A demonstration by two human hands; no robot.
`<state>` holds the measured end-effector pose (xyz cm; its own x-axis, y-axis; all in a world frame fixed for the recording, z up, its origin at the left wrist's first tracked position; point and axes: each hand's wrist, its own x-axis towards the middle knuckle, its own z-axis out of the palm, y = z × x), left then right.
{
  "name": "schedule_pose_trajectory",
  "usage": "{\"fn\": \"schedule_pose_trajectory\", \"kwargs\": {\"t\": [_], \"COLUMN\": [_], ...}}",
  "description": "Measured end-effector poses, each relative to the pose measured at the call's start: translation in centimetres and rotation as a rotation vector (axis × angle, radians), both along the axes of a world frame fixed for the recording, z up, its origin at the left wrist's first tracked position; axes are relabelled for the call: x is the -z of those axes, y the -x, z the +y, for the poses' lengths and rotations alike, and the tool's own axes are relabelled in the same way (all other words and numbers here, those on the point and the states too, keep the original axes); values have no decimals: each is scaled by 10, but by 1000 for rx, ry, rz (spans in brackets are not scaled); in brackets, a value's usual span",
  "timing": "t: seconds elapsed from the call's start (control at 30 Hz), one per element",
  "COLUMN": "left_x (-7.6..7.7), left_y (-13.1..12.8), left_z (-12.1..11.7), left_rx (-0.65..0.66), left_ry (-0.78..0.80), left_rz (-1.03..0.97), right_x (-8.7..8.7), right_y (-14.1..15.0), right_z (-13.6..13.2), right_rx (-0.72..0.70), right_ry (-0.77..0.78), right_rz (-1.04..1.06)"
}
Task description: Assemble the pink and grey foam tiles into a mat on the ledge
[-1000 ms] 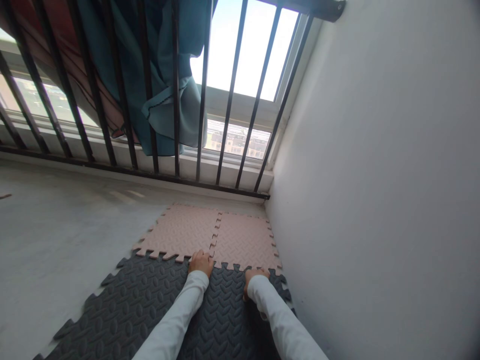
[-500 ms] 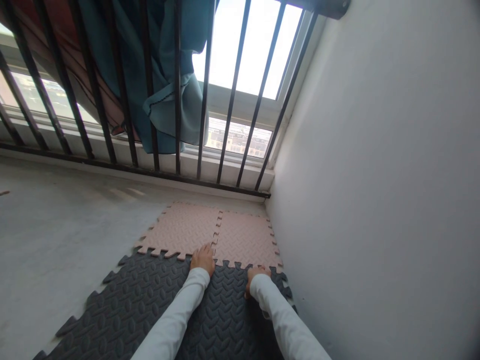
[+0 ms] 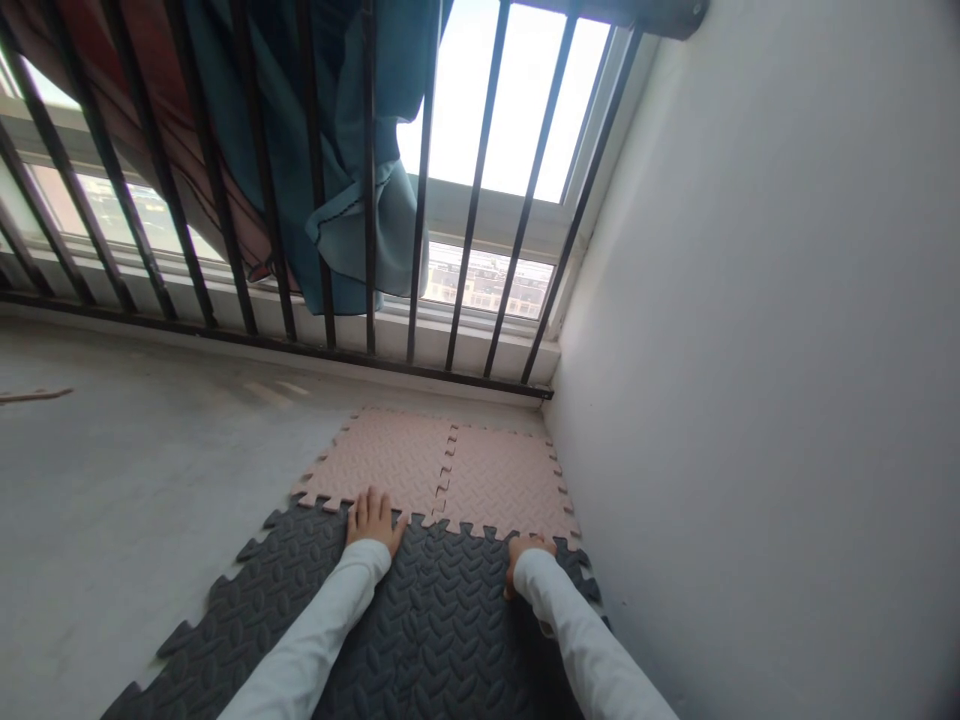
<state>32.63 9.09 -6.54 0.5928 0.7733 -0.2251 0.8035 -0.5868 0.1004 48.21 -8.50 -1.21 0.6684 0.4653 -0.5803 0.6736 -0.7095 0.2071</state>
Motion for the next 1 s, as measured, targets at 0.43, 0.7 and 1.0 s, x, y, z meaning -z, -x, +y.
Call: {"fn": "schedule_pose_trajectory", "kwargs": {"t": [0.43, 0.7, 1.0], "left_x": [-8, 4, -1], "left_y": [53, 89, 99], "left_z": [69, 60, 56], "left_rx": [-33, -114, -134], "left_ry": [98, 8, -63], "left_rz": [135, 110, 67], "right_x": [-2, 1, 2], "right_y": [1, -1, -4], "right_z": [-1, 1, 0], "right_rx": [8, 31, 10], "right_ry": [-37, -49, -17], "right_rz": [24, 24, 13]}}
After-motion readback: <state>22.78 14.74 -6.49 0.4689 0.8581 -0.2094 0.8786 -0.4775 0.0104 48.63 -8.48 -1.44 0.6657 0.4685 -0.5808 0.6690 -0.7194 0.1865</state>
